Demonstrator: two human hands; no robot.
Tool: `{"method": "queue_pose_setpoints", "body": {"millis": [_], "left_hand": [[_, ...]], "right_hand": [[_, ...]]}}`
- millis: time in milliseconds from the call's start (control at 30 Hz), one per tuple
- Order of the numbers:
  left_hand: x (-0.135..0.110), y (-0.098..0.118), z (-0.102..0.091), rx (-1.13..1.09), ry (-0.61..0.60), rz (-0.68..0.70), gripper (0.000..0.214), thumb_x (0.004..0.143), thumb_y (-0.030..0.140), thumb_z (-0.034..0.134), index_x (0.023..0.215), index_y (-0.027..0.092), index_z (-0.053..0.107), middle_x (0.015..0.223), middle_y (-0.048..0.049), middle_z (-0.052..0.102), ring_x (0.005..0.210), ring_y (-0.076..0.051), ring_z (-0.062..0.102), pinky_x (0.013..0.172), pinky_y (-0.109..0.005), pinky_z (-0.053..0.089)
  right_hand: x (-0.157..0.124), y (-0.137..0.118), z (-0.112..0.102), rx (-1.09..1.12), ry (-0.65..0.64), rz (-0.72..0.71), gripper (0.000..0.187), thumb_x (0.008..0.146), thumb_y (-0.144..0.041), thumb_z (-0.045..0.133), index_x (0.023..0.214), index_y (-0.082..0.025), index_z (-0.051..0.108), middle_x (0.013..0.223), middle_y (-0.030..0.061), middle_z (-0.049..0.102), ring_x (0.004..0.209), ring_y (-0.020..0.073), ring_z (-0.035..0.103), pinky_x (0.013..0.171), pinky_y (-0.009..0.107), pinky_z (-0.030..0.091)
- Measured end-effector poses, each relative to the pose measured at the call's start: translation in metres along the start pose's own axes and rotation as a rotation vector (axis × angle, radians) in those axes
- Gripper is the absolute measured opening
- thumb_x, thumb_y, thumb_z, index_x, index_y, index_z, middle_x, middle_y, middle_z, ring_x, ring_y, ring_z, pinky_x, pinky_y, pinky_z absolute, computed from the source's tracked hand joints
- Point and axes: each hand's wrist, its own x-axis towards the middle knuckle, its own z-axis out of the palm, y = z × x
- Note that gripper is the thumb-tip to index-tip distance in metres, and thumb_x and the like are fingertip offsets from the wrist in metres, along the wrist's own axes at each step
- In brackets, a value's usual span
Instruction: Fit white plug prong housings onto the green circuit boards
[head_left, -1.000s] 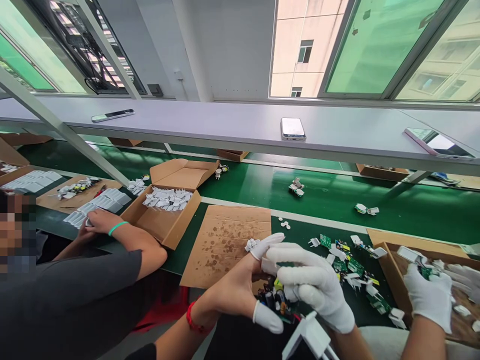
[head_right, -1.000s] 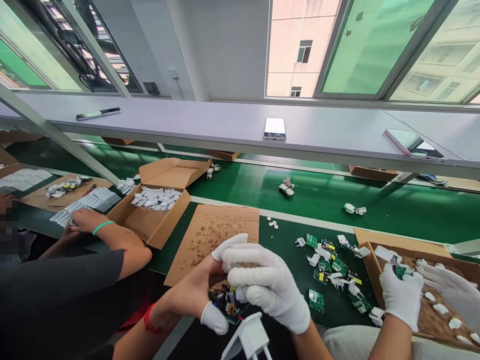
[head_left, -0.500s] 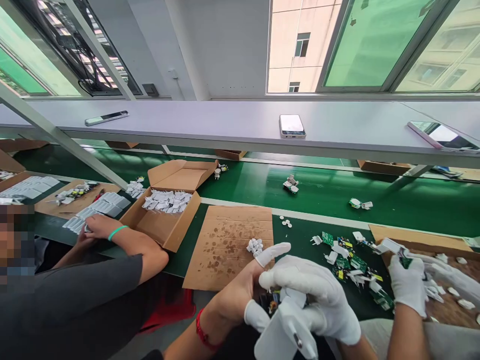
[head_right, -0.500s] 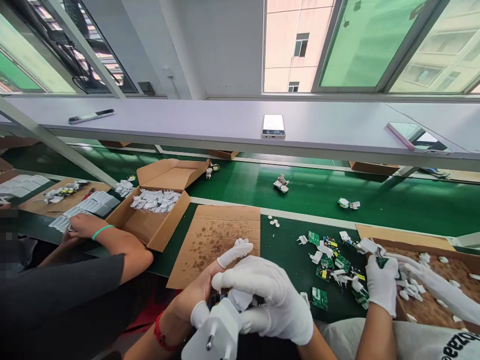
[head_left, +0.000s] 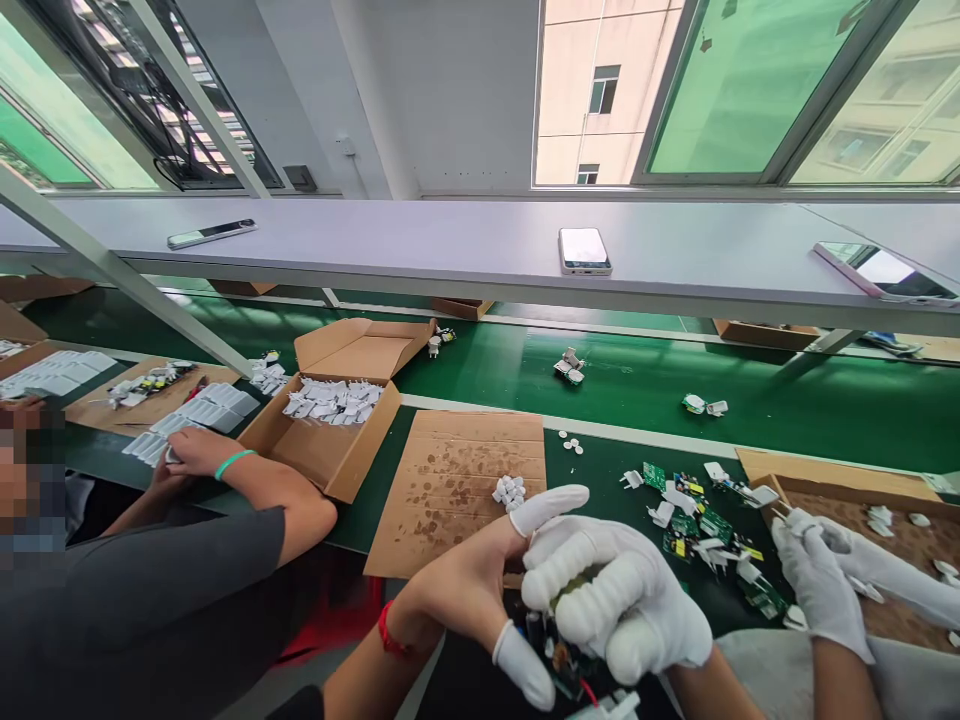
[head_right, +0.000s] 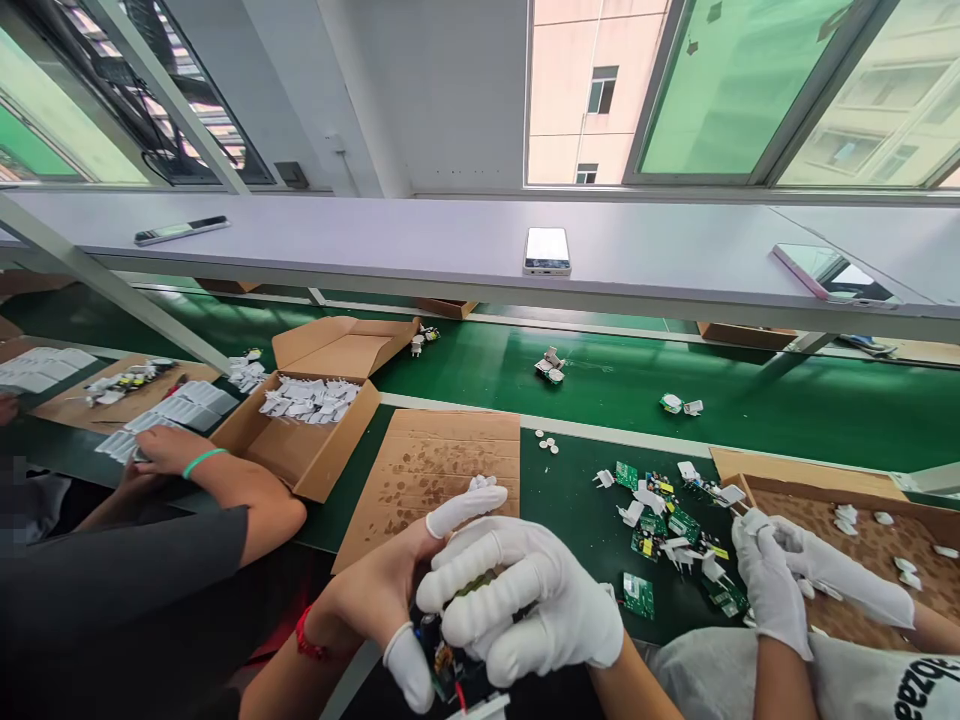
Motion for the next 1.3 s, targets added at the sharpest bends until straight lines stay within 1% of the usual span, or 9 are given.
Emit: {"method": "queue_pose_setpoints", "body": {"millis": [133, 233, 433, 533, 700, 867, 967, 1100, 1300], "left_hand": [[0.0, 0.009, -0.001, 0.06, 0.006, -0.015, 0.126, 0.033, 0.024, 0.097, 0.145, 0.028, 0.039, 0.136, -0.0128, 0.059, 0.131, -0.036, 0.049, 0.115, -0.052, 0.03], [-0.001, 0.016, 0.002, 0.026, 0.011, -0.015, 0.128, 0.034, 0.026, 0.098, 0.146, 0.028, 0.036, 0.134, -0.0133, 0.061, 0.126, -0.036, 0.054, 0.112, -0.053, 0.035], [-0.005, 0.021, 0.002, 0.217, 0.11, 0.042, 0.128, 0.031, 0.036, 0.097, 0.145, 0.029, 0.039, 0.15, -0.011, 0.046, 0.142, -0.037, 0.032, 0.123, -0.049, 0.005], [-0.006, 0.017, -0.002, 0.184, 0.082, 0.018, 0.127, 0.033, 0.034, 0.097, 0.145, 0.03, 0.039, 0.147, -0.0119, 0.05, 0.137, -0.038, 0.04, 0.121, -0.054, 0.01], [-0.002, 0.006, -0.011, 0.074, -0.022, 0.02, 0.131, 0.03, 0.031, 0.098, 0.145, 0.031, 0.037, 0.141, -0.0127, 0.056, 0.137, -0.038, 0.041, 0.119, -0.056, 0.017], [0.0, -0.003, -0.012, 0.024, -0.01, 0.084, 0.127, 0.035, 0.031, 0.097, 0.146, 0.033, 0.035, 0.139, -0.0112, 0.058, 0.137, -0.035, 0.042, 0.12, -0.054, 0.015], [0.005, -0.008, -0.011, -0.051, 0.0, 0.083, 0.133, 0.035, 0.04, 0.096, 0.149, 0.028, 0.029, 0.144, -0.015, 0.052, 0.14, -0.038, 0.036, 0.12, -0.055, 0.015], [0.008, -0.012, -0.013, -0.061, 0.013, 0.111, 0.139, 0.03, 0.043, 0.096, 0.15, 0.025, 0.028, 0.151, -0.0172, 0.042, 0.144, -0.041, 0.026, 0.12, -0.055, 0.012], [-0.005, -0.017, -0.026, 0.054, -0.005, 0.065, 0.138, 0.027, 0.035, 0.098, 0.148, 0.024, 0.032, 0.146, -0.0158, 0.05, 0.143, -0.039, 0.029, 0.121, -0.053, 0.005]], "right_hand": [[0.014, -0.004, -0.003, 0.069, -0.024, 0.138, 0.052, 0.084, -0.034, 0.071, 0.134, -0.032, 0.056, 0.128, 0.0019, 0.067, 0.112, 0.0173, 0.063, 0.103, 0.031, 0.047], [0.024, -0.003, -0.005, 0.117, -0.097, 0.115, 0.051, 0.085, -0.033, 0.069, 0.134, -0.03, 0.056, 0.132, 0.0033, 0.064, 0.118, 0.019, 0.061, 0.108, 0.034, 0.043], [0.027, 0.008, -0.007, 0.218, -0.215, 0.087, 0.038, 0.091, -0.025, 0.06, 0.128, -0.031, 0.06, 0.122, 0.0026, 0.067, 0.119, 0.0131, 0.061, 0.114, 0.028, 0.03], [0.023, 0.009, -0.007, 0.263, -0.214, 0.152, 0.033, 0.094, -0.027, 0.057, 0.126, -0.034, 0.062, 0.123, 0.0011, 0.066, 0.121, 0.0132, 0.06, 0.116, 0.03, 0.027], [0.02, 0.006, -0.009, 0.277, -0.204, 0.23, 0.041, 0.094, -0.044, 0.053, 0.132, -0.028, 0.058, 0.135, 0.0044, 0.06, 0.123, 0.018, 0.058, 0.113, 0.034, 0.034], [0.023, 0.004, -0.007, 0.18, -0.19, 0.231, 0.032, 0.095, -0.034, 0.051, 0.125, -0.031, 0.064, 0.12, 0.0035, 0.071, 0.114, 0.0186, 0.063, 0.107, 0.04, 0.042], [0.023, 0.0, -0.006, 0.191, -0.142, 0.277, 0.038, 0.096, -0.04, 0.048, 0.131, -0.028, 0.06, 0.127, 0.0061, 0.067, 0.109, 0.0203, 0.066, 0.098, 0.038, 0.05], [0.022, -0.003, -0.006, 0.112, -0.095, 0.323, 0.061, 0.081, -0.044, 0.072, 0.137, -0.029, 0.053, 0.135, 0.008, 0.061, 0.11, 0.0198, 0.066, 0.1, 0.033, 0.049], [0.02, 0.004, -0.003, 0.001, -0.167, 0.217, 0.057, 0.076, -0.035, 0.078, 0.13, -0.031, 0.059, 0.118, 0.0088, 0.072, 0.114, 0.0186, 0.064, 0.105, 0.035, 0.046]]}}
